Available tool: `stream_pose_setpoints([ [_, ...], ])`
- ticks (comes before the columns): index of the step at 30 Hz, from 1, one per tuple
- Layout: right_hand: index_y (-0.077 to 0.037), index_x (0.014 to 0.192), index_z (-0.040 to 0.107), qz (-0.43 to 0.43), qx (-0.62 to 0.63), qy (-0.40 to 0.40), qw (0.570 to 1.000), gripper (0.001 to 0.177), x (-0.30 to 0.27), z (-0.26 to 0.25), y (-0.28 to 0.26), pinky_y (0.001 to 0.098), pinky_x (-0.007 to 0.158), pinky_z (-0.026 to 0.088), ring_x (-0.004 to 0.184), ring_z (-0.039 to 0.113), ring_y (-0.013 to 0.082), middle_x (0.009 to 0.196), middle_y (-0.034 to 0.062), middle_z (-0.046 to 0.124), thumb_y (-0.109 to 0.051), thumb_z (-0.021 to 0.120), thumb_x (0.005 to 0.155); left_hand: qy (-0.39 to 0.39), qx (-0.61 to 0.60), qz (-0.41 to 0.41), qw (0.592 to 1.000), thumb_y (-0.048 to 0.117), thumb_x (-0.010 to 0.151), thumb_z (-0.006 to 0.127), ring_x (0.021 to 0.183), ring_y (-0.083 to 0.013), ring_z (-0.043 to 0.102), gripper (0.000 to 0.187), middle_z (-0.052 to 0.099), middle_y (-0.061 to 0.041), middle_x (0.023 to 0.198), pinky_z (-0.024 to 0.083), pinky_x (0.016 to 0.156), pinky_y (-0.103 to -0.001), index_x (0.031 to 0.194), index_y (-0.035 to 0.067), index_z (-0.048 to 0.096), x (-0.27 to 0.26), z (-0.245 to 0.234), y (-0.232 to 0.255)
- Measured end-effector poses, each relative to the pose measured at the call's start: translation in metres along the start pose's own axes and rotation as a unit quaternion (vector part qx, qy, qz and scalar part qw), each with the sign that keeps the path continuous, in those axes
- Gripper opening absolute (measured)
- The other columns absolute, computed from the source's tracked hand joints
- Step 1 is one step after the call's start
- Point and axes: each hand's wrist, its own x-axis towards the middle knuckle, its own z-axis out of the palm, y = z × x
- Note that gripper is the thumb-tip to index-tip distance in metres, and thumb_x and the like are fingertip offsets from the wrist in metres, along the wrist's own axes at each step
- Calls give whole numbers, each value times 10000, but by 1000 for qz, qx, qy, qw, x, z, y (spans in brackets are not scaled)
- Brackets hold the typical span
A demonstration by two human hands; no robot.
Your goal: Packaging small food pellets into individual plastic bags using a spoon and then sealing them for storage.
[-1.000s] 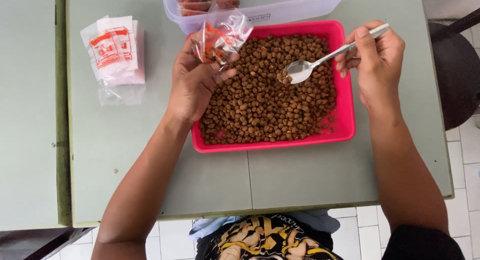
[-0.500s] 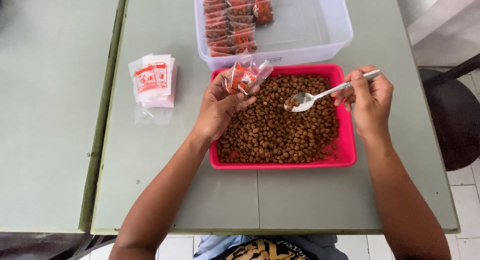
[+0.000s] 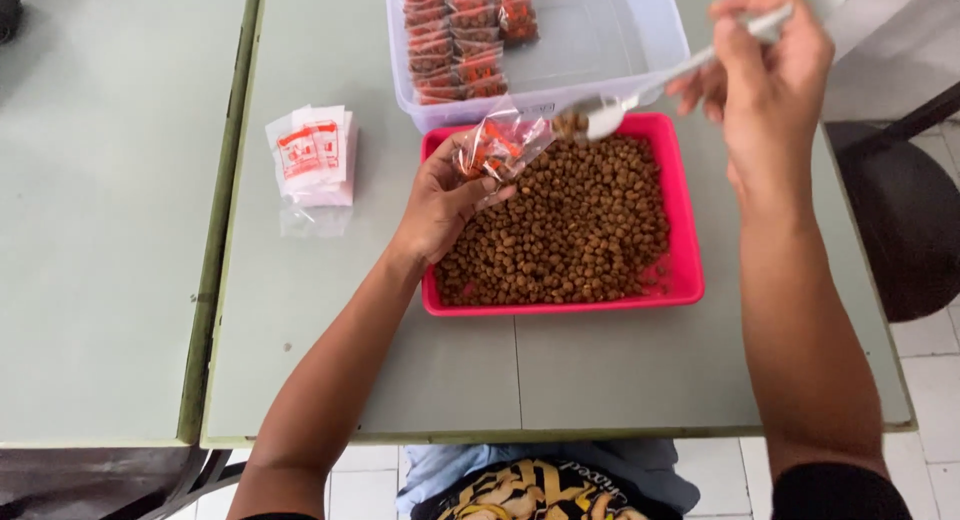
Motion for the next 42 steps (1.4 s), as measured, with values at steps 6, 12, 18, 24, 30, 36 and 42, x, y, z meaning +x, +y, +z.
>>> stream_pose_setpoints([
  [6, -57, 1344, 565, -30, -9, -21, 999, 240, 15, 17, 13, 221, 475, 305, 690, 716, 186, 832, 129, 680, -244, 551, 1194, -22, 10, -1, 1000, -104, 946, 692, 1190, -278, 677, 459, 691, -123, 1239, 616, 1055, -476, 1350, 72, 561, -1, 0, 1],
  [12, 45, 1270, 470, -153, -11, -103, 983, 252, 12, 26, 19, 341, 666, 564, 791, 709, 307, 1262, 180, 587, -202, 501, 1234, -32, 21, -4, 999, -78, 961, 708, 1238, -317, 684, 530, 690, -122, 1310, 620, 1052, -475, 1427, 116, 547, -2, -2, -1],
  [18, 43, 1182, 684, -132, -40, -93, 986, 380, 5, 24, 20, 266, 607, 353, 608, 449, 123, 1006, 188, 732, -311, 564, 1249, -5, -20, -3, 1000, 79, 972, 736, 1202, -364, 706, 414, 695, -168, 1275, 615, 1035, -467, 1350, 78, 569, -4, 8, 9],
  [24, 26, 1218, 606, -97, -216, -106, 966, 148, 32, -43, 65, 344, 851, 535, 823, 678, 202, 960, 163, 694, -26, 513, 1322, 17, -100, 37, 994, 183, 1008, 718, 1214, -337, 688, 227, 706, -205, 1263, 611, 1020, -444, 1194, 67, 660, 0, 4, 10],
  [30, -64, 935, 748, 145, -305, -291, 895, 77, 35, -7, 43, 287, 666, 492, 697, 689, 144, 799, 75, 759, -135, 772, 950, 112, -262, 75, 956, 109, 971, 728, 1289, -366, 624, 177, 748, -108, 1086, 555, 1107, -459, 1130, 31, 715, 12, 11, 15],
  [36, -176, 986, 732, 174, -484, -257, 818, 336, 35, -12, 45, 425, 712, 470, 886, 676, 247, 1014, 17, 754, -440, 839, 807, 106, -289, 127, 943, 127, 872, 838, 1137, -349, 674, 298, 702, -201, 1118, 555, 1085, -530, 1086, 11, 666, 35, 56, 43],
  [42, -117, 1048, 755, -87, -220, -146, 961, 125, 37, 14, -12, 281, 844, 547, 961, 710, 105, 1040, 3, 756, -229, 777, 997, 17, -202, 186, 961, 212, 945, 820, 1161, -225, 690, 209, 738, -100, 1216, 586, 971, -498, 1106, 133, 712, 76, 99, 65],
])
